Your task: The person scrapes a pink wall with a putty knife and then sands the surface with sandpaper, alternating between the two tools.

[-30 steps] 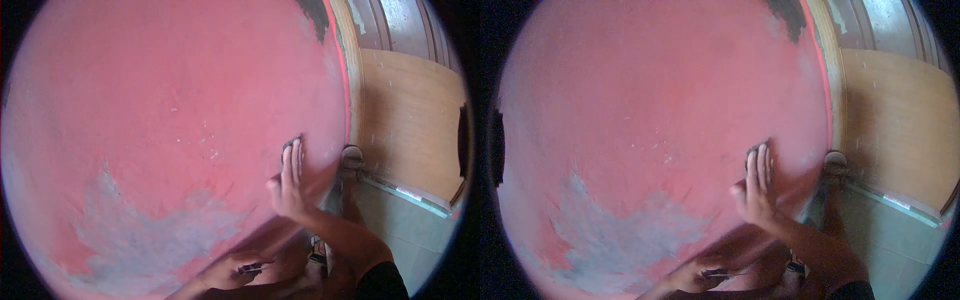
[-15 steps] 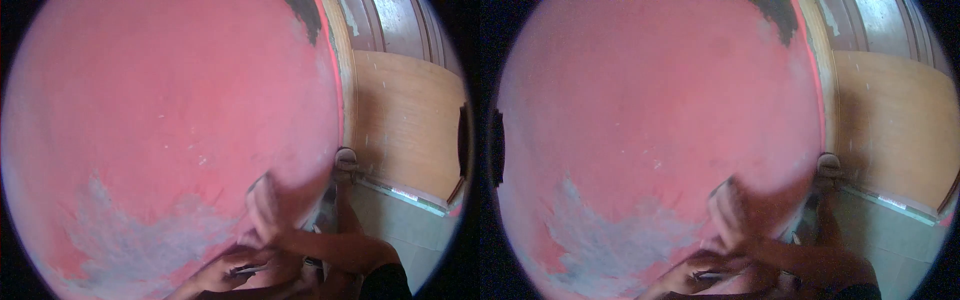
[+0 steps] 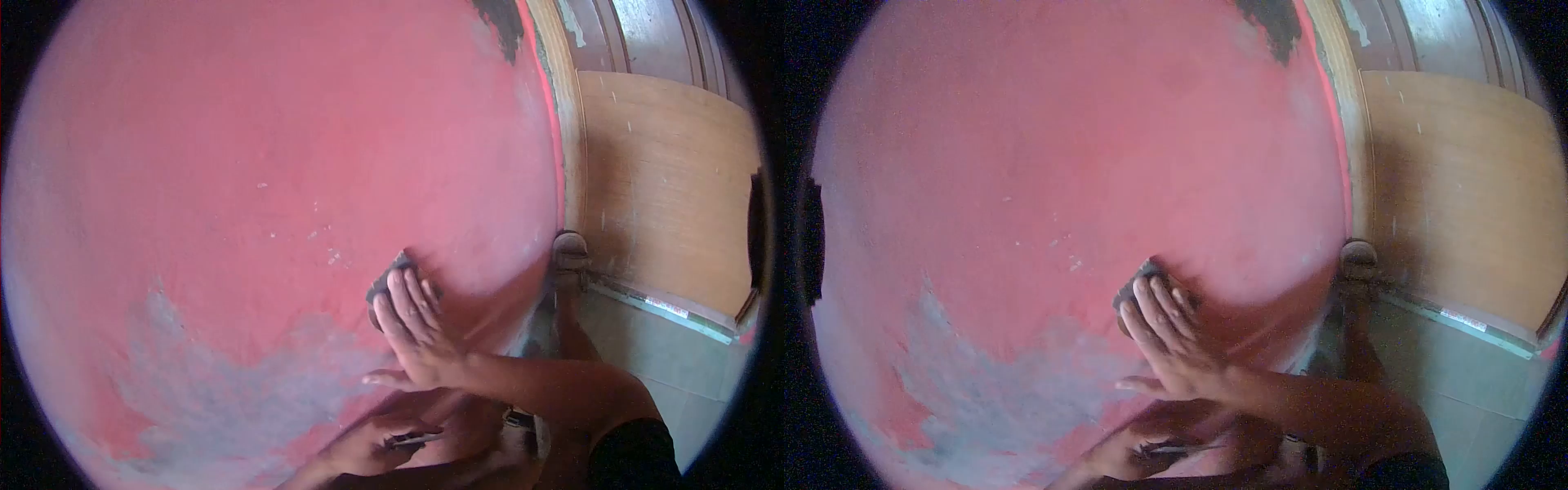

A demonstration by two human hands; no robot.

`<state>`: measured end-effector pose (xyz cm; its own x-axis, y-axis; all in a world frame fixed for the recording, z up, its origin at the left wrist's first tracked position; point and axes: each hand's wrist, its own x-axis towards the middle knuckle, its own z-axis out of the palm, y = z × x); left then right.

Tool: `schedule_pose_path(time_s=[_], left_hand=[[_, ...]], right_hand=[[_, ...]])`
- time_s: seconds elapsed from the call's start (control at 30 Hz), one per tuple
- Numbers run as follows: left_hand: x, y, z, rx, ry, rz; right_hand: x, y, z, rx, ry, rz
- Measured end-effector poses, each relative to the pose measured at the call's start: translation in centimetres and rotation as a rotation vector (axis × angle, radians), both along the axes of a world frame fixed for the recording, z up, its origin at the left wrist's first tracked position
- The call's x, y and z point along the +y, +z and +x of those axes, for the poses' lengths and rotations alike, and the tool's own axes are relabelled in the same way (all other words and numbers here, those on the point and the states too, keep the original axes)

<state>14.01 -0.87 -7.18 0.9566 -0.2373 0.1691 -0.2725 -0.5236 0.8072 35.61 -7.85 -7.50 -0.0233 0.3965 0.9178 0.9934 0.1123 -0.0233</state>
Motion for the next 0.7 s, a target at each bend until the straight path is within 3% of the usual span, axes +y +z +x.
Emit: schedule_pose_path(time_s=[0.07,0.17,0.27,0.37,0.4,0.47,0.5,0.53,0.63,0.7], left_hand=[[-0.4,1.4,-1.0,0.163,0.042,-0.077],[-0.5,1.6,-1.4,0.233,0.074,-0.087],[-0.1,1.3,-0.4,0.15,0.026,-0.002],[-1.1,1.4,1.2,-0.104,0.03,0.101],[-0.8,0.6,1.0,0.017,0.023,0.058],[-0.1,-1.3,-0.2,0.25,0.035,-0.032],[-0.2,-1.1,-0.4,0.201,0.019,-0.032],[-0.5,-0.7,-0.4,0.149,0.002,-0.033],[0.0,-0.7,-0.4,0.095,-0.011,0.032],[0.0,-0.8,0.3,0.063,-0.008,0.059]], right_hand=[[-0.7,-0.7,2.5,-0.118,-0.08,-0.12],[-2.3,-2.6,6.4,0.333,-0.163,0.021],[-2.4,-4.0,2.6,0.322,-0.144,0.072],[-3.1,-2.9,-1.7,0.187,0.009,-0.122],[-2.6,-2.8,-1.1,0.095,0.056,-0.109],[-2.5,-3.5,3.4,-0.168,-0.085,-0.125],[-2.8,-4.5,5.4,-0.303,-0.149,-0.136],[-3.4,-5.0,6.1,0.037,-0.183,-0.209],[-2.5,-4.1,4.3,0.41,-0.126,0.153],[-3.0,-2.6,0.6,0.352,-0.024,0.048]])
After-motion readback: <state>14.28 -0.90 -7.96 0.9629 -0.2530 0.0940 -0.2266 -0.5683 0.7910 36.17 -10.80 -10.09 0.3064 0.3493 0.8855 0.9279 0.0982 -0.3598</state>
